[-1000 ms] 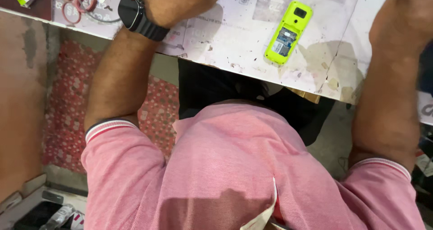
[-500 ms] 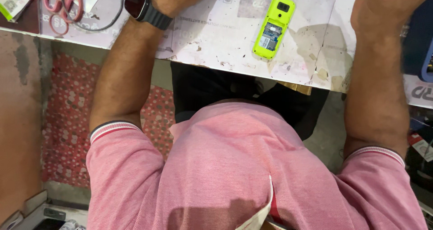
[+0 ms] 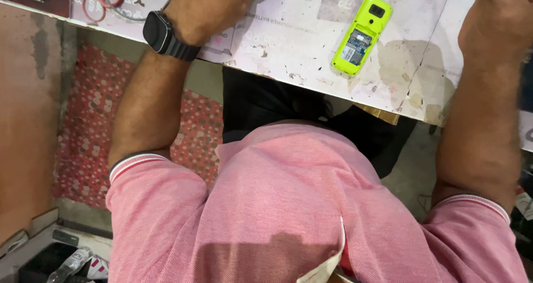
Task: The person removes the back cover of a black feature phone, then uses a green screwdriver to unscrew and adjust internal components of a lime-green feature phone. The person handles both phones and the screwdriver throughout the clip.
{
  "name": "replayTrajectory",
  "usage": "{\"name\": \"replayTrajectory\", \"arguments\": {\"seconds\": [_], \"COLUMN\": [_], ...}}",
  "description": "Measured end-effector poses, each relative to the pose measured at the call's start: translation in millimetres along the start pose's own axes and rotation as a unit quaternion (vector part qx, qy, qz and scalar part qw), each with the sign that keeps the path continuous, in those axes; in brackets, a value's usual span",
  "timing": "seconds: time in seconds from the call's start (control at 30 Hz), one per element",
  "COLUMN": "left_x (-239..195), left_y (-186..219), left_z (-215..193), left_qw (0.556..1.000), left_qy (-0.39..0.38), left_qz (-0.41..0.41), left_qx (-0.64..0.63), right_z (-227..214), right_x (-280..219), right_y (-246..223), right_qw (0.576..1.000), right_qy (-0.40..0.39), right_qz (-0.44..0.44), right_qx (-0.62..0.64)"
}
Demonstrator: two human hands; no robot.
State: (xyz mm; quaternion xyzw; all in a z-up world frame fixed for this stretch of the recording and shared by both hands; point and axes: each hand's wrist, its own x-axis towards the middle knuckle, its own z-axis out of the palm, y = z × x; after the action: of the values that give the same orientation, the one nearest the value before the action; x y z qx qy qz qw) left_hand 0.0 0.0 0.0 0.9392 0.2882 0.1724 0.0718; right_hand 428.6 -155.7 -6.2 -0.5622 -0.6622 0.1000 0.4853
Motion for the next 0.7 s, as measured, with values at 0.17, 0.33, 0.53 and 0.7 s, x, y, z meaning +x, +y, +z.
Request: {"name": "replayTrajectory", "arguments": {"seconds": [0.17,0.33,0.53,0.7], "left_x": [2,6,10,13], "left_y": [3,3,-2,-6], "left_z": [-2,1,4,7], "left_qw": [1.0,0.998,0.999,0.998], "left_qy": [-0.01,0.011,-0.003,-0.017], "left_qz": [0.026,0.061,0.054,0.063], "left_qx": [0.001,0.003,-0.007,0.019], "right_z": [-2,-2,-5,-6], "right_x": [0,0,-1,-1], "right_y": [-1,0,1,2], "right_qw": [1.0,1.0,1.0,1.0], "right_qy": [0.0,0.004,0.006,0.006], "right_qz": [-0.001,-0.004,-0.008,-0.007], "right_qx": [-0.006,-0.007,-0.01,-0.012]}}
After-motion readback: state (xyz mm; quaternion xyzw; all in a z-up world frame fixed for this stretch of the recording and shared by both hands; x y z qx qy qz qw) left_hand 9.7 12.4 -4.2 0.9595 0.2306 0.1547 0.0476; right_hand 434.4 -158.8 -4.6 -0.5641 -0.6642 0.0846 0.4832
